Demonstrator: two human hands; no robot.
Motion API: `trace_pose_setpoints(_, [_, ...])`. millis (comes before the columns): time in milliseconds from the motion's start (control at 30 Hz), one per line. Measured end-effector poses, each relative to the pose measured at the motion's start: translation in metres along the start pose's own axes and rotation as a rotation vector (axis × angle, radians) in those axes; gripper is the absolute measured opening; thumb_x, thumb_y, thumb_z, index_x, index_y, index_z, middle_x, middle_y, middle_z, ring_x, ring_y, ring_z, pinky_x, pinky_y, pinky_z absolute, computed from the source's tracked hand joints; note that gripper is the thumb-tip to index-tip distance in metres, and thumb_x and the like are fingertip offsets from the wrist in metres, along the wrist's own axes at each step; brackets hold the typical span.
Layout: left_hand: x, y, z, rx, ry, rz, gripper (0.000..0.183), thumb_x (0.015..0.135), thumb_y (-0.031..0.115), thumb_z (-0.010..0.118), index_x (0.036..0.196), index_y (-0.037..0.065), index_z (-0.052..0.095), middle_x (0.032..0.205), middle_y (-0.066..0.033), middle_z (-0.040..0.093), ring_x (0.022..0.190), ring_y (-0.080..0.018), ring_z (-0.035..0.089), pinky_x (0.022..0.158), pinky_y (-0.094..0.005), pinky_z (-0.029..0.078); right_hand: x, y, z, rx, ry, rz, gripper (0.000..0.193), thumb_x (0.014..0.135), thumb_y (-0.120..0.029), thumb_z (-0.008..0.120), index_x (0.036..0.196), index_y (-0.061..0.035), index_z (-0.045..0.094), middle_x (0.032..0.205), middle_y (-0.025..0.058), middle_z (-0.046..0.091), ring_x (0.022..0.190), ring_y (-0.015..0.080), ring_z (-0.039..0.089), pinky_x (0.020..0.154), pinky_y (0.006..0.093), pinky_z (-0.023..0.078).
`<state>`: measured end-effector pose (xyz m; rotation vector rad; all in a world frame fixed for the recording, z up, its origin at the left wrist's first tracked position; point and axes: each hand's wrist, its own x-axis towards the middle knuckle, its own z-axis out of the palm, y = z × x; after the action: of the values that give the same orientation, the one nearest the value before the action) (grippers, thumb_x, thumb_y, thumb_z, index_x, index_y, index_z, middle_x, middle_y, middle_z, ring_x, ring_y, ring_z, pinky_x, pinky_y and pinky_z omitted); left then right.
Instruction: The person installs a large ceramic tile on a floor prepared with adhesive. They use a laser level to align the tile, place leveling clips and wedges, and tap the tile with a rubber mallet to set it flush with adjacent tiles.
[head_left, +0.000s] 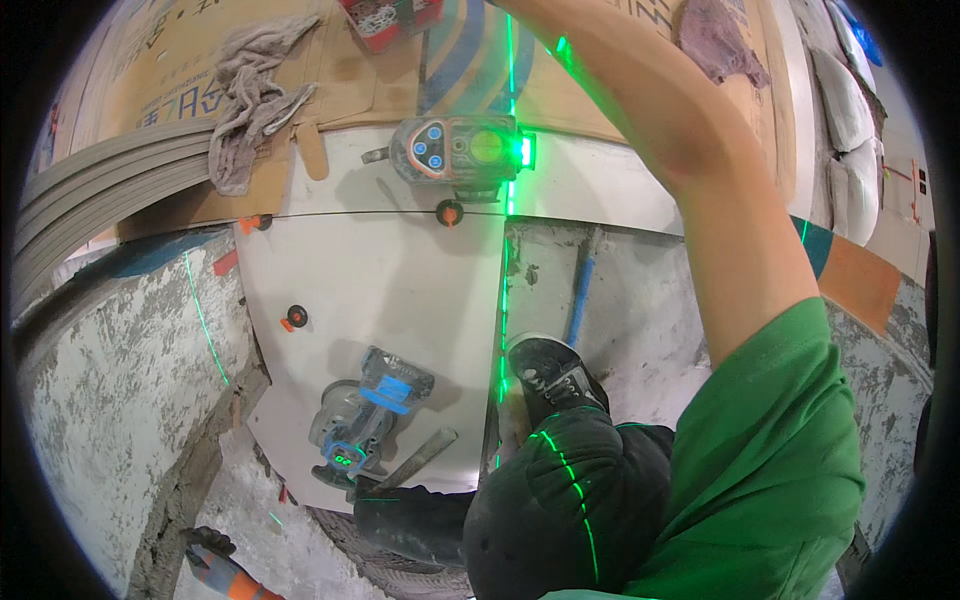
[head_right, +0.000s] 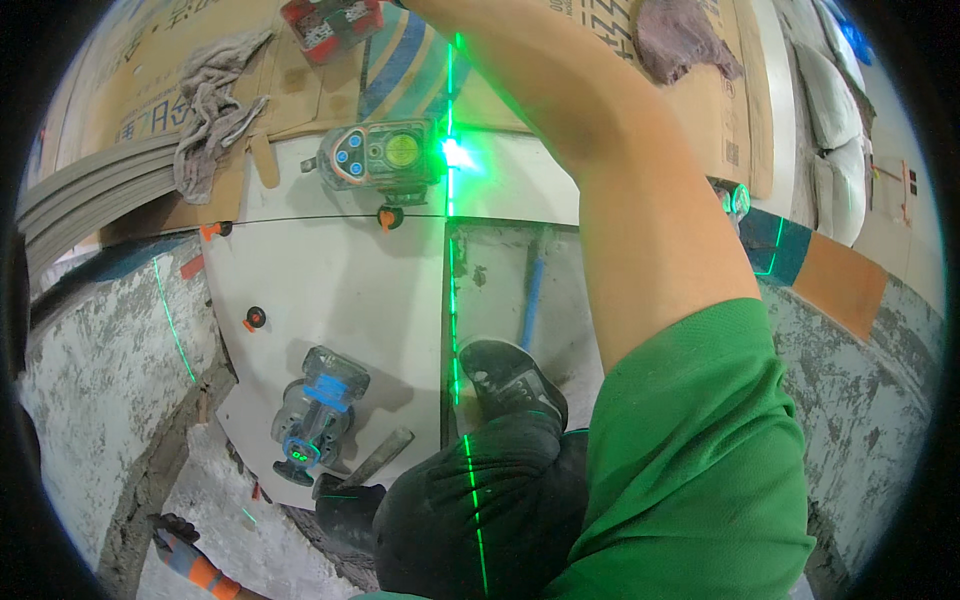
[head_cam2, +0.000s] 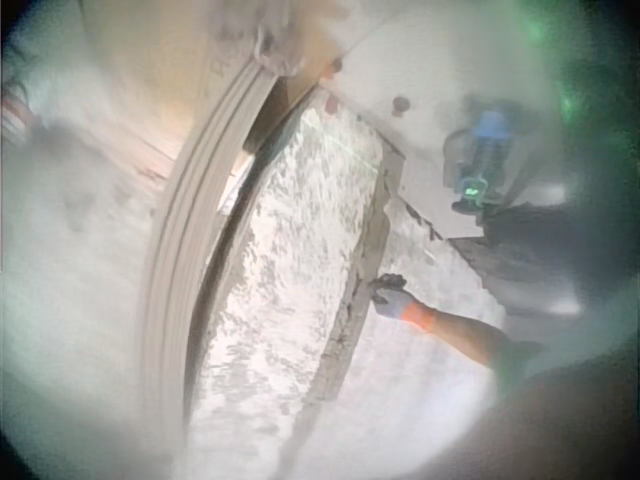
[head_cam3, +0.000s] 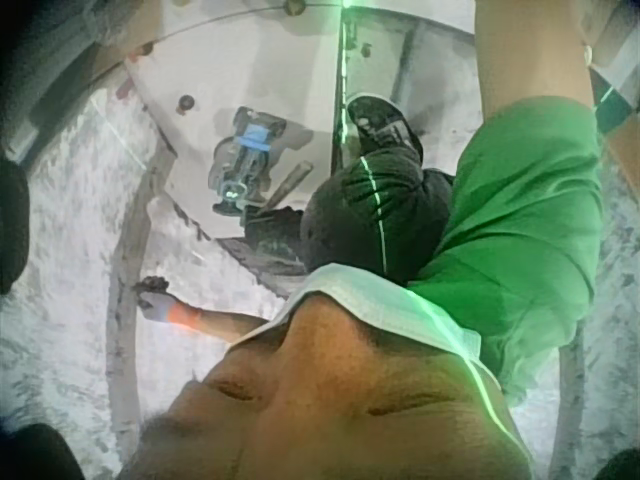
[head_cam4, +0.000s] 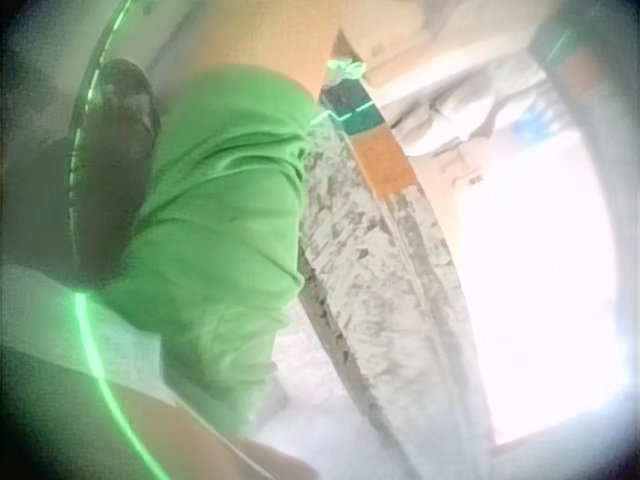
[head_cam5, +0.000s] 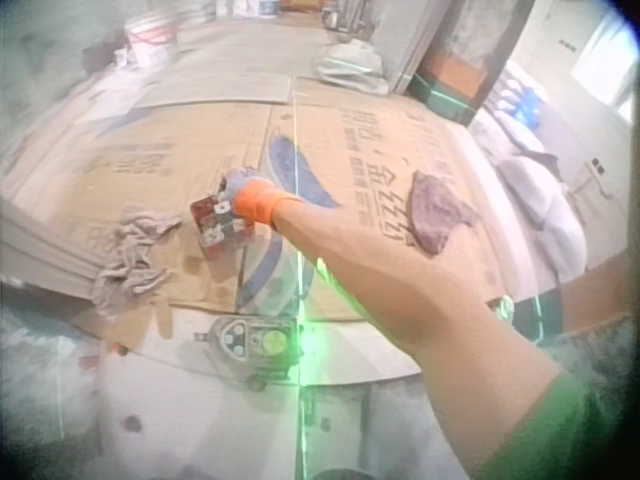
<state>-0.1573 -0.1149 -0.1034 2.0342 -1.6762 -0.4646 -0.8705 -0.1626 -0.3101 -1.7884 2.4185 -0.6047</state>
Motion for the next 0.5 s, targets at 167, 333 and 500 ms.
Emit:
trace_pose_setpoints(167, [0.026, -0.014, -0.014, -0.081, -0.128, -0.282, 0.046, 0.086, 0.053, 0.045, 0.073, 0.009, 0.051, 0.060, -0.0030, 0.050, 0.045, -0.0175, 0.046, 0.038, -0.0303, 0.038, -0.031, 0.003, -0.060, 0.307, 0.075, 0.277, 0.036, 0.075, -0.027, 0.056, 0.099, -0.0004, 0.062, 0.092, 0.0235, 0.062, 0.089, 0.0330, 0.062, 0.075, 0.0401, 0.049])
trace_pose_setpoints(333, [0.005, 0.001, -0.007, 0.111, 0.013, -0.082, 0.040, 0.088, 0.039, 0.044, 0.077, 0.003, 0.055, 0.065, -0.0089, 0.054, 0.052, -0.0196, 0.051, 0.047, -0.0306, 0.043, -0.182, 0.004, -0.105, 0.447, 0.197, 0.405, 0.031, 0.077, -0.032, 0.059, 0.094, -0.0075, 0.063, 0.079, 0.0088, 0.061, 0.065, 0.0208, 0.057, 0.057, 0.0301, 0.045])
trace_pose_setpoints(500, [-0.014, 0.029, 0.008, 0.167, 0.058, -0.058, 0.034, 0.088, 0.027, 0.043, 0.076, -0.002, 0.056, 0.067, -0.0128, 0.057, 0.055, -0.0206, 0.054, 0.052, -0.0302, 0.047, -0.309, -0.059, -0.043, 0.557, -0.112, 0.883, 0.027, 0.081, -0.030, 0.056, 0.086, -0.0037, 0.060, 0.072, 0.0116, 0.059, 0.062, 0.0241, 0.053, 0.054, 0.0332, 0.041])
